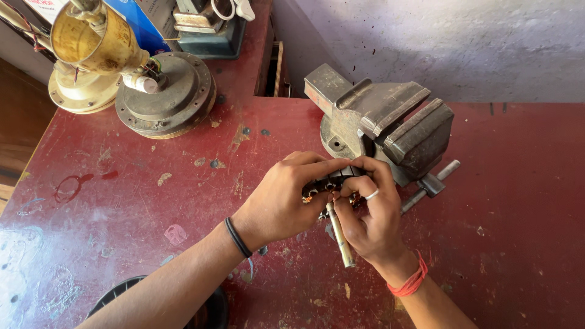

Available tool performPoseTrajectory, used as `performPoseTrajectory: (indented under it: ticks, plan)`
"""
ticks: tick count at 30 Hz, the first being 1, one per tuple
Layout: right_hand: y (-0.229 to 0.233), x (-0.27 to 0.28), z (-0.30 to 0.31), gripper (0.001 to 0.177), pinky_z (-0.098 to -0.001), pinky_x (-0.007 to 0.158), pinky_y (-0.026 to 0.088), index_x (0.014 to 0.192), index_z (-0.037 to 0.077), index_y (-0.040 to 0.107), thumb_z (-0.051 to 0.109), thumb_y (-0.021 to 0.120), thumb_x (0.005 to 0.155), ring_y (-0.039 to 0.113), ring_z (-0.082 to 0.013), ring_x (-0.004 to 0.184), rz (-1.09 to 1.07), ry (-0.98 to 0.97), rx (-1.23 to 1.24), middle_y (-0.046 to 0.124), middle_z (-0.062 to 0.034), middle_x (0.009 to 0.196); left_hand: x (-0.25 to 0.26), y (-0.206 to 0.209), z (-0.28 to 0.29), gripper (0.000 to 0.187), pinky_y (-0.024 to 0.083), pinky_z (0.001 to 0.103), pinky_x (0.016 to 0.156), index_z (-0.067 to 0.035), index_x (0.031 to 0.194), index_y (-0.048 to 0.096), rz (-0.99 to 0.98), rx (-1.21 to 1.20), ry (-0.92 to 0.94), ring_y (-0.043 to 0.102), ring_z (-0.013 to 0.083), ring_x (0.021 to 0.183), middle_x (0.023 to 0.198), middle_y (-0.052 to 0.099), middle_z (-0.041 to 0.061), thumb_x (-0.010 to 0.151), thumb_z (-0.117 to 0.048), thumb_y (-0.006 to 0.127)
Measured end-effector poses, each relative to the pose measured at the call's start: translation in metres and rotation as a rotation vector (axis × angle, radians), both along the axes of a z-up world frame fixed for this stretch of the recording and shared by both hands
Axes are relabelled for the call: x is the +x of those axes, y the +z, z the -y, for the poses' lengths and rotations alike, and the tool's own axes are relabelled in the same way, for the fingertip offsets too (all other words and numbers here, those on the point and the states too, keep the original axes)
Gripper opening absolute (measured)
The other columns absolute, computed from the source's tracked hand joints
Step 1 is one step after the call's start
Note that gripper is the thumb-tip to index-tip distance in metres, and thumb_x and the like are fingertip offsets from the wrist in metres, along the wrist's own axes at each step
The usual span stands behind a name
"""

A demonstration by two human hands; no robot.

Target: The person removes a motor rotor from a bench vise, then uses a yellow-handled screwdriver to adjust or inspect the copper windings on the rotor. The rotor is held in one hand while the other hand manipulates the windings with the tool.

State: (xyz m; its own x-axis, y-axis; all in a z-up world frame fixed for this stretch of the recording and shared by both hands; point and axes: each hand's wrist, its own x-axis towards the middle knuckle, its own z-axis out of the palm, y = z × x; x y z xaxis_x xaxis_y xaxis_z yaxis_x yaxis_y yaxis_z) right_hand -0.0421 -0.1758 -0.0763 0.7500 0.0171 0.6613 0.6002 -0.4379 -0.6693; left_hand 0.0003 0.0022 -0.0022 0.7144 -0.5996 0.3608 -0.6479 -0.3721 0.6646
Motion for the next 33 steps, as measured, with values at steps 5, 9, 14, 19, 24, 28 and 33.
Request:
performPoseTrajectory:
  ticks: [5,9,14,19,24,28,33]
  plan:
    - [0.0029,-0.0023,-0.0005,0.017,-0.0286,0.073,0.056,0.102,-0.002,0.059,-0.001,0.070,0.089,0.063,-0.0160,0.090,-0.016,-0.034,0.024,0.055,-0.0183,0.122,0.0008,-0.0009,-0.0004,0.054,0.055,0.044,0.087,-0.011,0.132,0.067,-0.020,0.003,0.003,0.068,0.0350,0.097,0.100,0.072,0.013,0.079,-0.007,0.074]
    - [0.0040,-0.0012,-0.0007,0.018,-0.0267,0.072,0.058,0.103,-0.002,0.060,0.000,0.071,0.089,0.064,-0.0148,0.090,-0.006,-0.031,0.012,0.055,-0.0180,0.122,0.0008,-0.0004,-0.0007,0.054,0.055,0.044,0.086,-0.012,0.133,0.067,-0.025,0.006,0.004,0.068,0.0346,0.097,0.100,0.072,0.013,0.079,-0.007,0.074]
    - [0.0021,-0.0010,0.0001,0.017,-0.0256,0.070,0.056,0.101,-0.002,0.060,-0.001,0.070,0.088,0.063,-0.0130,0.087,-0.005,-0.035,0.017,0.055,-0.0167,0.120,0.0005,0.0002,-0.0001,0.054,0.055,0.044,0.086,-0.012,0.132,0.067,-0.031,0.006,0.005,0.068,0.0344,0.097,0.101,0.072,0.013,0.079,-0.007,0.074]
    - [0.0007,-0.0015,0.0005,0.014,-0.0231,0.065,0.054,0.095,-0.002,0.059,-0.003,0.071,0.087,0.061,-0.0093,0.080,-0.051,-0.013,0.074,0.055,-0.0151,0.119,-0.0003,0.0008,0.0005,0.053,0.055,0.044,0.087,-0.012,0.131,0.068,-0.048,0.004,0.005,0.068,0.0345,0.097,0.101,0.072,0.013,0.078,-0.006,0.074]
    - [0.0032,-0.0020,-0.0012,0.016,-0.0220,0.061,0.053,0.090,-0.001,0.059,-0.003,0.074,0.086,0.061,-0.0077,0.076,-0.064,-0.031,0.103,0.058,-0.0147,0.120,-0.0003,0.0029,0.0007,0.054,0.055,0.044,0.087,-0.012,0.130,0.068,-0.020,-0.007,0.013,0.068,0.0354,0.097,0.101,0.072,0.013,0.077,-0.005,0.073]
    - [0.0047,-0.0029,-0.0028,0.017,-0.0225,0.065,0.055,0.094,-0.003,0.061,-0.003,0.076,0.086,0.065,-0.0108,0.084,-0.051,-0.077,0.089,0.061,-0.0172,0.122,-0.0021,0.0050,0.0008,0.053,0.055,0.046,0.086,-0.010,0.129,0.067,-0.021,0.036,0.053,0.067,0.0372,0.096,0.099,0.070,0.014,0.077,-0.002,0.070]
    - [0.0007,-0.0009,-0.0036,0.024,-0.0259,0.083,0.060,0.099,-0.003,0.054,-0.001,0.077,0.092,0.067,-0.0155,0.104,-0.024,-0.052,0.157,0.061,-0.0186,0.127,-0.0030,0.0054,0.0006,0.030,0.056,0.045,0.089,-0.006,0.113,0.067,0.021,0.046,0.071,0.069,0.0365,0.104,0.115,0.068,0.014,0.084,-0.001,0.066]
